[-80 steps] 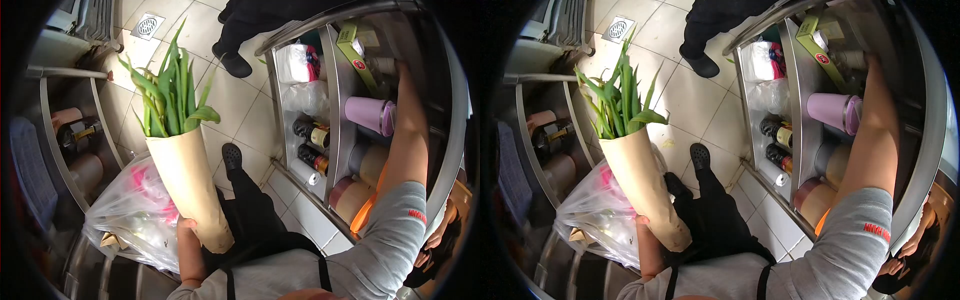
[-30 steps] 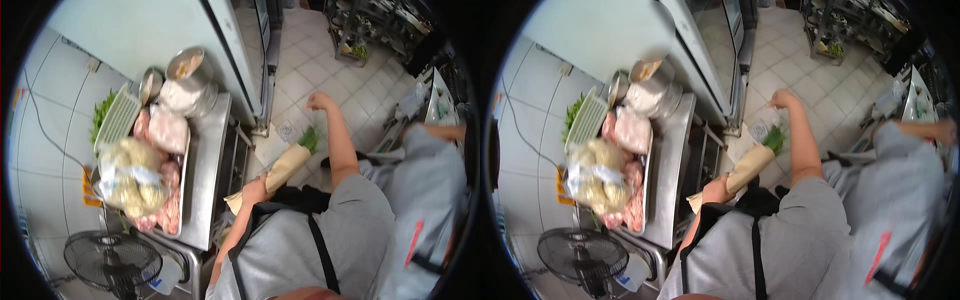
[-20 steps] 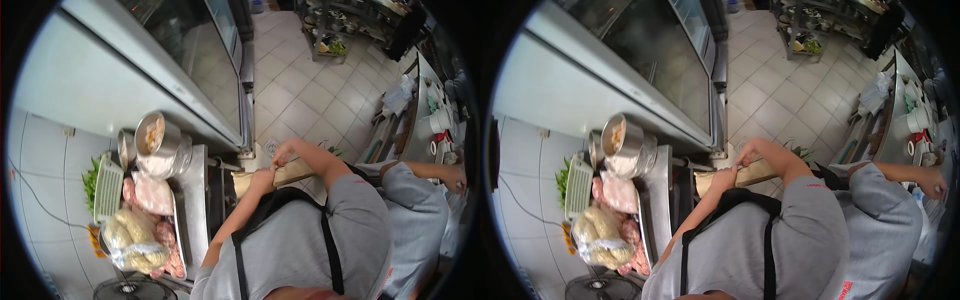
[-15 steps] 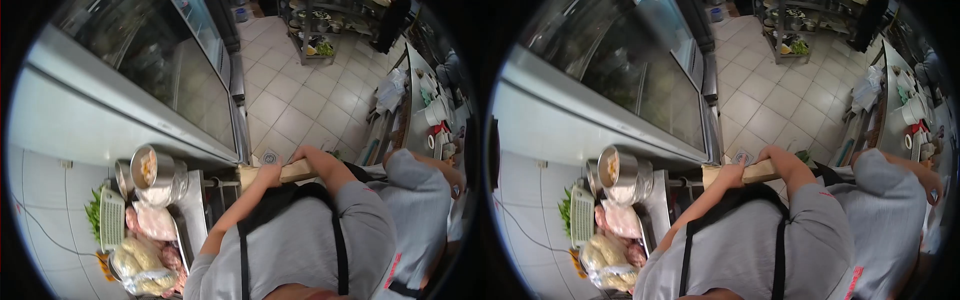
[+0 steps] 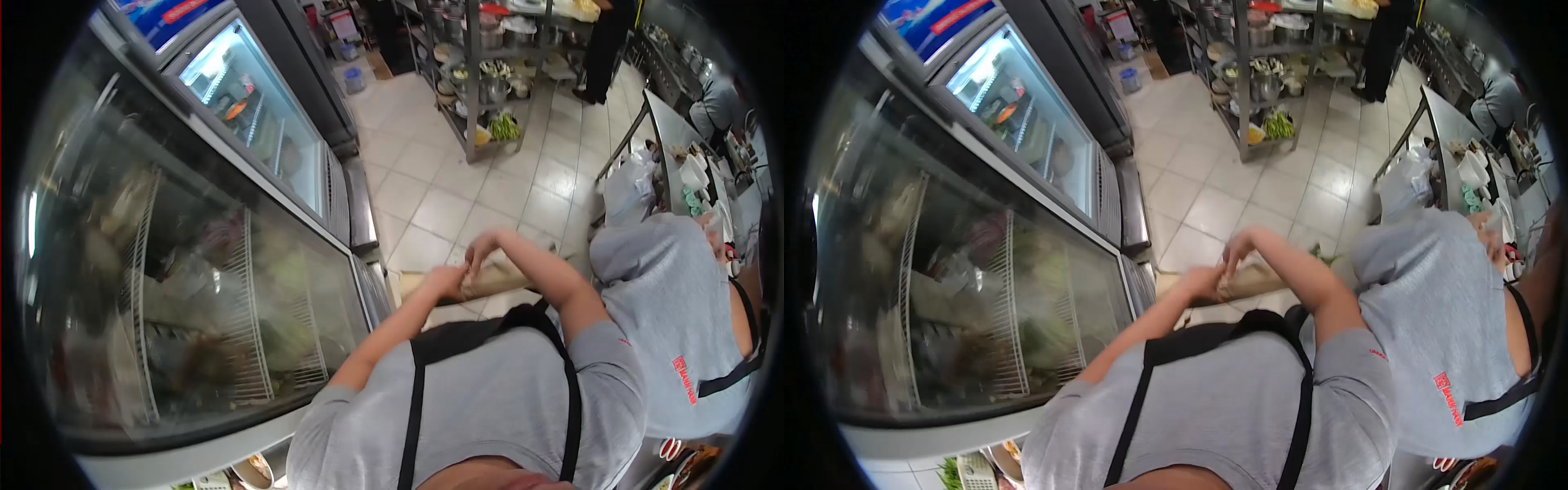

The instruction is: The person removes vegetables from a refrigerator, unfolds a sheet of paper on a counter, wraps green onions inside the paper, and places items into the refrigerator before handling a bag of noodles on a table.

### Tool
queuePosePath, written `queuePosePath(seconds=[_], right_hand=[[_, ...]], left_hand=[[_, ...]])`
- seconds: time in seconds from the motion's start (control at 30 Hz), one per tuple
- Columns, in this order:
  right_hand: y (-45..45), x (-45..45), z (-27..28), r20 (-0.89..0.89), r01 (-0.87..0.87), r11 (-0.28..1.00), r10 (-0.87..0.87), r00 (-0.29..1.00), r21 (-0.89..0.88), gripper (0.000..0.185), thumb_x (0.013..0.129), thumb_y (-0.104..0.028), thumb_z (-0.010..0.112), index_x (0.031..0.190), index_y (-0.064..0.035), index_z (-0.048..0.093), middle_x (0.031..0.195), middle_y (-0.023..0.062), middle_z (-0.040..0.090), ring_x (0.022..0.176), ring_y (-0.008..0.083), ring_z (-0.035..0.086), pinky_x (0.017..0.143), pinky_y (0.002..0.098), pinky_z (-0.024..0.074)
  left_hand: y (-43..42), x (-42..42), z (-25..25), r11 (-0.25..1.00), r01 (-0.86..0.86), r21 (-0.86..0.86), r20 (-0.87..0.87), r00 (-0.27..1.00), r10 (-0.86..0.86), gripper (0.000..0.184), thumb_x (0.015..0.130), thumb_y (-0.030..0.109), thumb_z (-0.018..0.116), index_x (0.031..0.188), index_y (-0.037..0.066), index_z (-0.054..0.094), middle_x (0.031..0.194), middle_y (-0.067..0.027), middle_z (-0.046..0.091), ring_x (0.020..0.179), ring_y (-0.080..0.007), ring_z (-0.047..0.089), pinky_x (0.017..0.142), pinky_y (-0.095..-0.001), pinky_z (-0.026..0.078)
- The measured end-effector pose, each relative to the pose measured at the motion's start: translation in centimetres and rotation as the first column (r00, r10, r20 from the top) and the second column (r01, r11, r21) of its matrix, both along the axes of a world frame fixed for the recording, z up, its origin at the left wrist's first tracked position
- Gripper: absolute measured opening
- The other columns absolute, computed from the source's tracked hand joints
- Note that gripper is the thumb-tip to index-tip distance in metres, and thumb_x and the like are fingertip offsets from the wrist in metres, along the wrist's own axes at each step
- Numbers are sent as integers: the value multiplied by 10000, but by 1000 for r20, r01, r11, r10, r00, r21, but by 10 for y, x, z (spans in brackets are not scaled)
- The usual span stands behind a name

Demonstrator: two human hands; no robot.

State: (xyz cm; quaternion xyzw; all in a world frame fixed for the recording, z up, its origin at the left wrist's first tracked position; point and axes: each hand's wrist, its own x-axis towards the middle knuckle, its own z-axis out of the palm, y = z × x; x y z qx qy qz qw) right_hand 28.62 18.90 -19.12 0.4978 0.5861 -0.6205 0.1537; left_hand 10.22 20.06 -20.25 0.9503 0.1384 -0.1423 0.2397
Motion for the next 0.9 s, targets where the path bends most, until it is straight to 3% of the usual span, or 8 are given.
queuePosePath(seconds=[0.03,0.1,0.23,0.43,0.57,0.6,0.73,0.9], right_hand=[[21,11,-4,216,-156,983,132,967,98,699,598,-395,778,1143,-32,530,1092,104,586,1058,233,514,914,321,399],[38,40,-5,371,-69,948,-54,927,311,869,460,-439,831,1171,-59,504,1107,131,572,1058,284,512,894,362,410],[103,100,-17,551,-185,822,-177,816,538,857,433,-242,827,1195,-74,474,1161,141,528,1071,315,496,879,370,422],[200,187,-23,128,-89,447,-56,990,890,852,528,-54,698,1308,-124,360,1029,154,557,1007,314,516,856,361,430],[267,200,-26,-233,74,825,71,970,560,840,584,-42,663,1343,-119,310,1120,106,552,1018,232,516,901,306,391],[276,196,-8,-109,-36,890,96,989,455,810,608,-78,701,1327,-79,326,1144,93,533,1071,180,459,918,292,358],[296,157,-3,-467,9,999,7,884,32,554,670,-208,736,1121,0,492,1082,55,555,991,169,487,883,299,373],[335,108,-2,-273,105,656,159,949,747,719,682,-255,733,1275,-50,380,1242,121,467,1131,238,442,957,320,349]], left_hand=[[16,4,-2,999,-50,9,89,995,49,757,547,357,743,1167,110,387,850,-163,622,795,-352,590,681,-441,465],[50,16,-1,984,-170,47,34,985,169,683,565,346,718,1119,93,408,830,-174,617,801,-356,588,673,-443,465],[116,20,11,904,-400,152,47,916,397,581,593,372,693,1012,77,420,832,-180,614,778,-349,595,649,-432,471],[169,4,27,778,-577,249,243,815,527,478,587,298,690,943,83,454,776,-153,596,756,-339,583,644,-431,464],[184,6,70,663,-689,293,330,724,606,451,587,274,697,927,92,465,772,-135,581,756,-329,572,646,-428,456],[185,7,76,632,-714,301,347,699,625,436,593,257,689,924,87,462,770,-134,577,751,-328,570,649,-426,455],[195,-9,85,436,-856,279,296,509,809,458,599,287,711,945,103,473,792,-137,604,755,-338,583,638,-428,457],[219,-7,90,204,-954,218,272,260,926,517,604,365,713,984,113,468,802,-159,615,771,-359,586,637,-440,450]])
